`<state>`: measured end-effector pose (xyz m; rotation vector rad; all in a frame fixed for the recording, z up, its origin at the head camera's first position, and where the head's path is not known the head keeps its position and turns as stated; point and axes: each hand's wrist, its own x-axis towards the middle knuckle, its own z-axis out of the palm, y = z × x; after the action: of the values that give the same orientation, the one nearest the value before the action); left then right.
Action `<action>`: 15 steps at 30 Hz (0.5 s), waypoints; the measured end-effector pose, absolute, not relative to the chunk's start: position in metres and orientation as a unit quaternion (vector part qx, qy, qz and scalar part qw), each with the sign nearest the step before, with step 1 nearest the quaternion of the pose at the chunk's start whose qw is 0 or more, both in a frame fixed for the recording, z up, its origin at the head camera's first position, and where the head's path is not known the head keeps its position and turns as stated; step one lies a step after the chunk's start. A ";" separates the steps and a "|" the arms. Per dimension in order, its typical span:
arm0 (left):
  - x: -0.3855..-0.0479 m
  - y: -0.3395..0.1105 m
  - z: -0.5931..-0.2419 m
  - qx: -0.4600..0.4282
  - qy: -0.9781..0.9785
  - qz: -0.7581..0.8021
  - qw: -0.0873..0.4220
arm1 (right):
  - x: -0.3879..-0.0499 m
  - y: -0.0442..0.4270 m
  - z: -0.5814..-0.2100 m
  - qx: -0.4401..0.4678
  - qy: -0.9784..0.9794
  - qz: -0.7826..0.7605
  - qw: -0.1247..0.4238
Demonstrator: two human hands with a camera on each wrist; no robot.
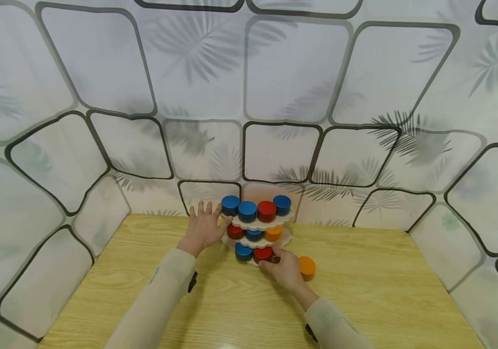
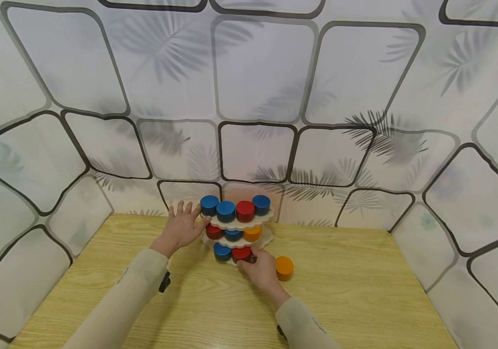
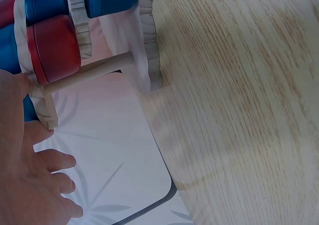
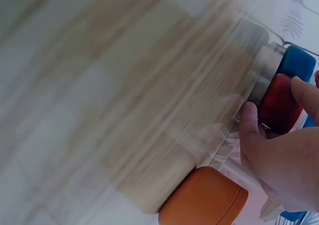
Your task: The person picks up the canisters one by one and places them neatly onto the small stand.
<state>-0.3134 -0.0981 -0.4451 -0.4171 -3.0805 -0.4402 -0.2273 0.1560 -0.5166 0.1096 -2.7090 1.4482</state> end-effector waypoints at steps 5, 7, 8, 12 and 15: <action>-0.313 -0.098 -0.445 -0.134 -0.981 -0.143 0.001 | -0.228 0.154 -0.518 0.038 -0.881 0.469 0.049; -0.312 -0.098 -0.444 -0.133 -0.981 -0.143 0.001 | -0.229 0.153 -0.518 0.038 -0.881 0.469 0.053; -0.312 -0.098 -0.444 -0.133 -0.981 -0.144 0.001 | -0.229 0.153 -0.517 0.037 -0.880 0.470 0.054; -0.312 -0.098 -0.444 -0.133 -0.980 -0.146 0.001 | -0.229 0.152 -0.517 0.035 -0.880 0.471 0.055; -0.313 -0.098 -0.444 -0.134 -0.980 -0.147 0.002 | -0.231 0.151 -0.518 0.033 -0.881 0.469 0.056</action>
<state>-0.3127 -0.0976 -0.4441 -0.4194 -3.0744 -0.4599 -0.2307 0.1513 -0.5177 0.1010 -2.6719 1.4231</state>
